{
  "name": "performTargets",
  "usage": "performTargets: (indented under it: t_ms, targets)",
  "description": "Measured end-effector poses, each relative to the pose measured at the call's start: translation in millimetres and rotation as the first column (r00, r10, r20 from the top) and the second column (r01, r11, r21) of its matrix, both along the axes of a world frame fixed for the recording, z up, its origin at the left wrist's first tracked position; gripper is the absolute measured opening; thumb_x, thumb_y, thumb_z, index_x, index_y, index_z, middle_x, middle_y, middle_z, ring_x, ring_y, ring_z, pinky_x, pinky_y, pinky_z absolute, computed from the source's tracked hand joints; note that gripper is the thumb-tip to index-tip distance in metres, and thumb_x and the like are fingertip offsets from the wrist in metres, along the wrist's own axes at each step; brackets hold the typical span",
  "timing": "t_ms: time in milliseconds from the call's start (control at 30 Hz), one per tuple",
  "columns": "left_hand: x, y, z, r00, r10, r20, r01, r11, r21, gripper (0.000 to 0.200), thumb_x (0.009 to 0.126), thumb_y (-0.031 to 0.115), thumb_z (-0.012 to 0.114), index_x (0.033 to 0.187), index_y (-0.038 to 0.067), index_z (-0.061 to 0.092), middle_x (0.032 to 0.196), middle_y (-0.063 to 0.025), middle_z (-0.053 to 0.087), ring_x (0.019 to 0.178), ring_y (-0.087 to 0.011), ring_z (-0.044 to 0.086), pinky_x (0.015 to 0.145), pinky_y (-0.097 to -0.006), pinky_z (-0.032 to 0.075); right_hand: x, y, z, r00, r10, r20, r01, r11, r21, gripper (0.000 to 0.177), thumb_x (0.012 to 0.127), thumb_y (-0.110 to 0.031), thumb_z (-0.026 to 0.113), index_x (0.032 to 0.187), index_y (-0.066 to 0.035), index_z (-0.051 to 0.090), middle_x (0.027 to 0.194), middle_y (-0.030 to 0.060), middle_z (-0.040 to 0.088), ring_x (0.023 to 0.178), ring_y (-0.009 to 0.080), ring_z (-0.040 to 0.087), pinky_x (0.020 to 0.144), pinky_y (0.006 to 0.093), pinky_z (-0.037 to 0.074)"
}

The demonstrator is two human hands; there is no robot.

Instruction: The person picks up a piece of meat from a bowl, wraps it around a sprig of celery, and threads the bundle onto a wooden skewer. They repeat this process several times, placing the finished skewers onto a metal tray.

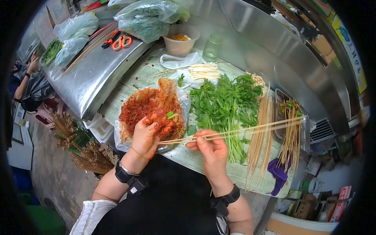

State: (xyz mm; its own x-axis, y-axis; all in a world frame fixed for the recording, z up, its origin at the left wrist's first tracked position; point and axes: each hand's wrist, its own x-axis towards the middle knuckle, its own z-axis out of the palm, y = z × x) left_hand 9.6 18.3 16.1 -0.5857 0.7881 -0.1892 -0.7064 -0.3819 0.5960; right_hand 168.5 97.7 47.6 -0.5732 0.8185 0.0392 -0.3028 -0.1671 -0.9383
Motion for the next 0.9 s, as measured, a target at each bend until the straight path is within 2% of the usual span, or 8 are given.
performTargets:
  t_ms: [67, 100, 167, 333, 400, 633, 733, 900]
  targets:
    - [-3, -3, -3, 0.987, -0.06, -0.149, 0.057, 0.998, -0.022, 0.03, 0.083, -0.007, 0.047, 0.113, -0.004, 0.051, 0.11, -0.0146, 0.057, 0.098, -0.0233, 0.058, 0.086, -0.0349, 0.049, 4, 4, -3, 0.98, 0.197, -0.032, -0.198, 0.98, -0.034, 0.015, 0.088, -0.011, 0.053, 0.096, 0.001, 0.056, 0.083, 0.0095, 0.06, 0.073, 0.0186, 0.063, 0.066, 0.0277, 0.051]
    - [-4, -5, -3, 0.987, -0.063, -0.147, 0.062, 0.998, -0.017, 0.03, 0.083, -0.007, 0.047, 0.113, -0.004, 0.051, 0.11, -0.0146, 0.057, 0.098, -0.0233, 0.058, 0.086, -0.0349, 0.049, 5, 5, 0, 0.981, 0.193, -0.028, -0.194, 0.981, -0.03, 0.015, 0.088, -0.011, 0.053, 0.096, 0.001, 0.056, 0.083, 0.0095, 0.06, 0.073, 0.0186, 0.063, 0.066, 0.0277, 0.051]
    - [-7, -9, -1, 0.939, -0.127, -0.32, 0.08, 0.984, -0.156, 0.03, 0.08, -0.008, 0.047, 0.109, -0.005, 0.055, 0.106, -0.0128, 0.06, 0.095, -0.0201, 0.06, 0.085, -0.0329, 0.049, 8, 5, 11, 0.926, 0.359, 0.114, -0.348, 0.931, -0.107, 0.019, 0.09, -0.017, 0.049, 0.093, 0.001, 0.055, 0.081, 0.0101, 0.06, 0.071, 0.0194, 0.063, 0.065, 0.0292, 0.051]
    - [-10, -16, -5, 0.901, -0.19, -0.389, 0.132, 0.976, -0.171, 0.029, 0.078, -0.011, 0.049, 0.104, -0.005, 0.059, 0.097, -0.0091, 0.063, 0.086, -0.0148, 0.061, 0.078, -0.027, 0.05, 14, 34, 25, 0.99, 0.143, -0.016, -0.144, 0.987, -0.072, 0.024, 0.093, -0.02, 0.042, 0.092, 0.001, 0.054, 0.079, 0.0121, 0.061, 0.067, 0.0211, 0.064, 0.062, 0.0299, 0.053]
    - [-9, -15, -4, 0.795, -0.238, -0.557, 0.103, 0.959, -0.264, 0.028, 0.076, -0.011, 0.048, 0.1, -0.004, 0.062, 0.094, -0.0068, 0.064, 0.085, -0.0118, 0.06, 0.077, -0.0249, 0.049, 9, 44, 23, 0.996, 0.078, -0.04, -0.082, 0.99, -0.116, 0.025, 0.094, -0.021, 0.04, 0.094, 0.001, 0.052, 0.078, 0.0133, 0.061, 0.066, 0.0214, 0.064, 0.06, 0.028, 0.054]
    - [-8, -16, -4, 0.79, -0.233, -0.568, 0.104, 0.963, -0.25, 0.03, 0.075, -0.013, 0.047, 0.099, -0.004, 0.063, 0.094, -0.0068, 0.065, 0.088, -0.0109, 0.059, 0.08, -0.0239, 0.047, 9, 53, 10, 0.99, 0.132, -0.046, -0.137, 0.982, -0.132, 0.026, 0.094, -0.023, 0.041, 0.093, 0.001, 0.052, 0.076, 0.0134, 0.061, 0.065, 0.0208, 0.064, 0.056, 0.0259, 0.053]
    - [-8, -12, -9, 0.781, -0.238, -0.578, 0.1, 0.96, -0.26, 0.026, 0.078, -0.009, 0.051, 0.102, -0.005, 0.06, 0.094, -0.0105, 0.064, 0.083, -0.0149, 0.062, 0.078, -0.0276, 0.051, 12, 55, 13, 0.988, 0.153, 0.025, -0.149, 0.981, -0.122, 0.027, 0.094, -0.024, 0.041, 0.092, 0.001, 0.053, 0.075, 0.0131, 0.061, 0.064, 0.0202, 0.064, 0.056, 0.0256, 0.053]
    - [-8, -15, 2, 0.922, -0.245, -0.301, 0.194, 0.963, -0.189, 0.029, 0.08, -0.007, 0.05, 0.109, -0.006, 0.056, 0.1, -0.0122, 0.062, 0.088, -0.0176, 0.061, 0.081, -0.0294, 0.051, 11, 51, 23, 0.984, 0.133, 0.119, -0.134, 0.991, -0.001, 0.028, 0.093, -0.025, 0.043, 0.091, 0.001, 0.054, 0.075, 0.0122, 0.061, 0.063, 0.0201, 0.064, 0.057, 0.0265, 0.052]
